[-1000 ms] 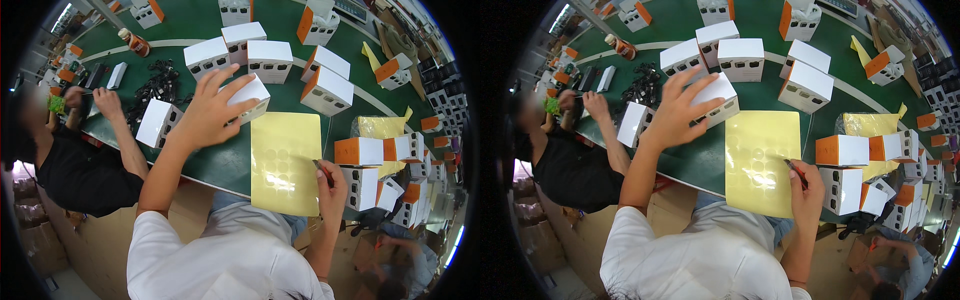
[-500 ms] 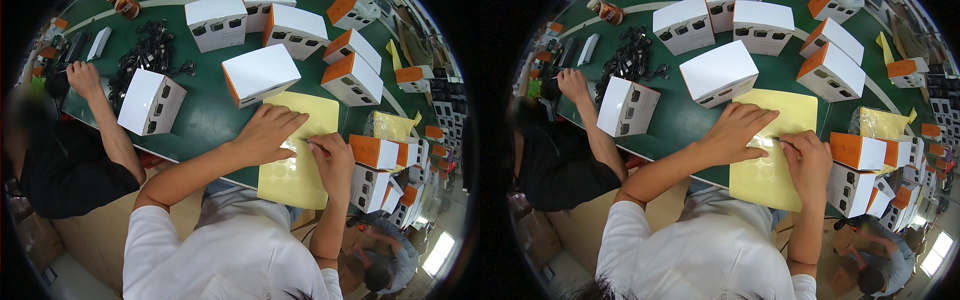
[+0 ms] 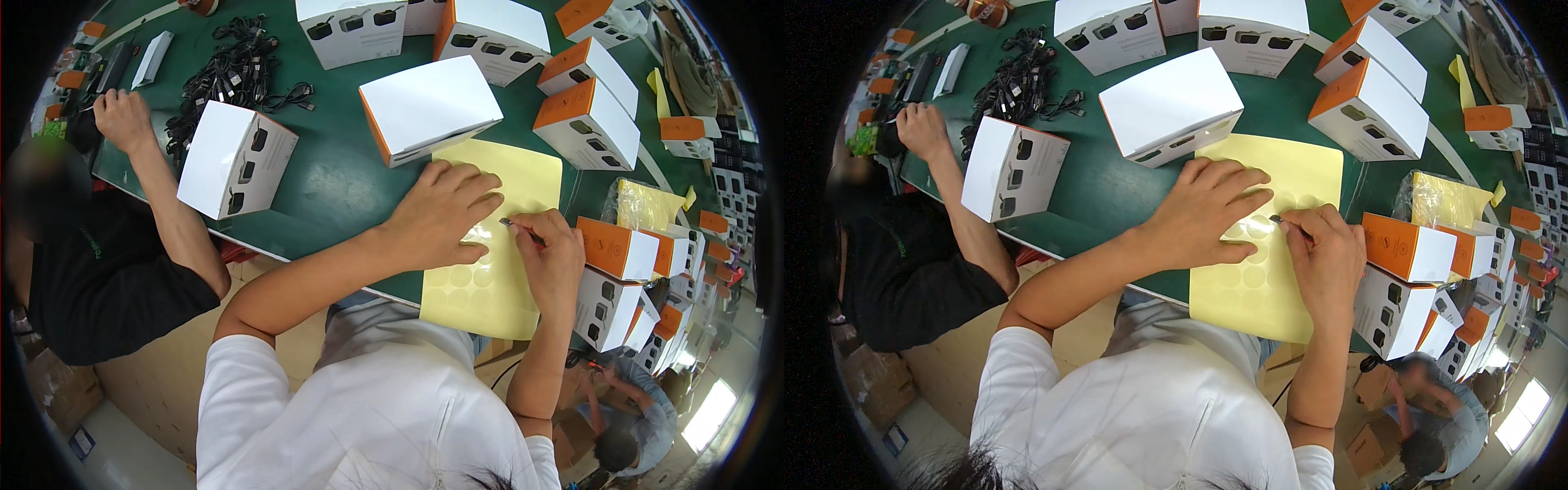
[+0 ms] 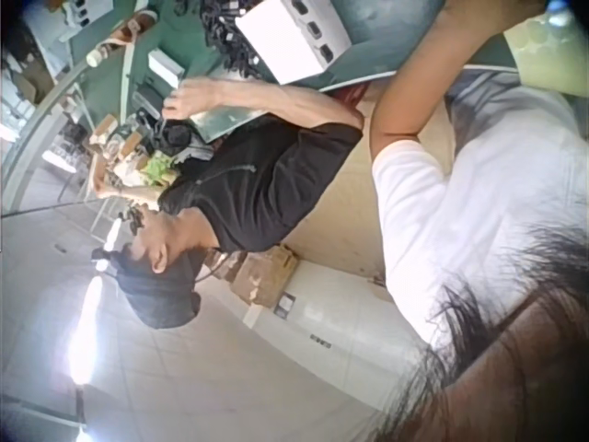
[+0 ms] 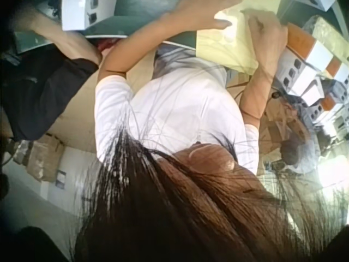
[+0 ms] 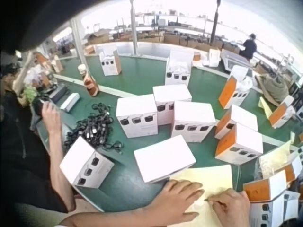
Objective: Applying labels to product boxes and organizing them on the workspace and conveyor.
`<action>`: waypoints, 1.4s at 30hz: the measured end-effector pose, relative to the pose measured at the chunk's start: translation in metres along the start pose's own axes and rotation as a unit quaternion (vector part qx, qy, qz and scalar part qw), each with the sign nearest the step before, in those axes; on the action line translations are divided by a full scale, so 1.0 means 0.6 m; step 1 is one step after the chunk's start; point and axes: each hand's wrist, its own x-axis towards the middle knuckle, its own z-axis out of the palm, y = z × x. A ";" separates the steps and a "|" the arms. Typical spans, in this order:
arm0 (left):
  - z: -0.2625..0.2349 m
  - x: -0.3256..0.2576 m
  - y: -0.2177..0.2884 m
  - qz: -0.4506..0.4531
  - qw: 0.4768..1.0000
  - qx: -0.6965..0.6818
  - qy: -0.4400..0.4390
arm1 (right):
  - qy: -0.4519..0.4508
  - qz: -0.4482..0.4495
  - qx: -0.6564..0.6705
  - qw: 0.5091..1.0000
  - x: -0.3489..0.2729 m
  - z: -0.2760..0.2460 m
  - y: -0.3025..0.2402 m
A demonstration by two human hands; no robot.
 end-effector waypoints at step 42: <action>-0.164 -0.020 -0.048 -0.014 0.951 0.110 0.288 | 0.095 0.020 0.312 0.945 -0.069 -0.053 -0.020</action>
